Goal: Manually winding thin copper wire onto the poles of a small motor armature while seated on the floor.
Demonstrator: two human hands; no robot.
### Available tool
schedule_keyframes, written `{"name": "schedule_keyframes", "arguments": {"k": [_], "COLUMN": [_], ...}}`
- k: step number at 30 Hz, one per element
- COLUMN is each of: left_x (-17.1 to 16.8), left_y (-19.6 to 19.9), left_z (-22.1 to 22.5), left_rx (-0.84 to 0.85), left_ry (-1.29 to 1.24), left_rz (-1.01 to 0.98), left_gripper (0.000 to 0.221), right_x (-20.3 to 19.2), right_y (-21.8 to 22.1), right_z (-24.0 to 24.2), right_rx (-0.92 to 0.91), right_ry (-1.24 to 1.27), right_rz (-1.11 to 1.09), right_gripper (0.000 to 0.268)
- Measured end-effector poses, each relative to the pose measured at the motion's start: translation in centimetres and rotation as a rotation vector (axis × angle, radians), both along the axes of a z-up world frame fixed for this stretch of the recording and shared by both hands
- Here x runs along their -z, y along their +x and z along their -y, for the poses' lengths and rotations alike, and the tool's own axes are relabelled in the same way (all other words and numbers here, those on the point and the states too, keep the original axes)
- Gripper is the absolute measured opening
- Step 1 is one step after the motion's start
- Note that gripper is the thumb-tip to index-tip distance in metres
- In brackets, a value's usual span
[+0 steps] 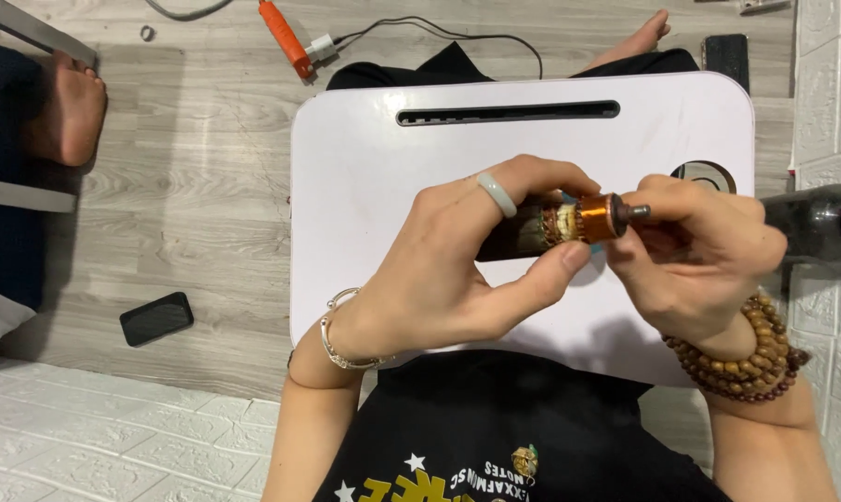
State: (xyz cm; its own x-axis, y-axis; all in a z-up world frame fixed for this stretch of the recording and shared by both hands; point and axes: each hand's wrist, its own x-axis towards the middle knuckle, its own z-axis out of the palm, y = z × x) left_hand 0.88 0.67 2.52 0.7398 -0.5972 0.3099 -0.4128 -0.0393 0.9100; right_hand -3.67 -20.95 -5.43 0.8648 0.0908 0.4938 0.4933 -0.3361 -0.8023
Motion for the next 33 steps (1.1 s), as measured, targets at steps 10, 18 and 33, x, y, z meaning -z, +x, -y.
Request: {"name": "schedule_keyframes", "arguments": {"k": [10, 18, 33], "left_x": [0.2, 1.8, 2.6], "left_y": [0.3, 0.2, 0.1], "left_z": [-0.7, -0.1, 0.1], "left_rx": [0.046, -0.109, -0.008], "left_ry": [0.067, 0.302, 0.500], "left_rz": [-0.002, 0.261, 0.452], "left_gripper": [0.034, 0.039, 0.028], "right_x": [-1.9, -4.1, -3.6], "right_y": [-1.4, -1.6, -1.8], "right_z": [-0.9, -1.5, -0.3], "right_rx": [0.089, 0.102, 0.049], "right_ry": [-0.290, -0.458, -0.572], "right_rz": [0.156, 0.166, 0.242], "right_gripper": [0.013, 0.012, 0.010]}}
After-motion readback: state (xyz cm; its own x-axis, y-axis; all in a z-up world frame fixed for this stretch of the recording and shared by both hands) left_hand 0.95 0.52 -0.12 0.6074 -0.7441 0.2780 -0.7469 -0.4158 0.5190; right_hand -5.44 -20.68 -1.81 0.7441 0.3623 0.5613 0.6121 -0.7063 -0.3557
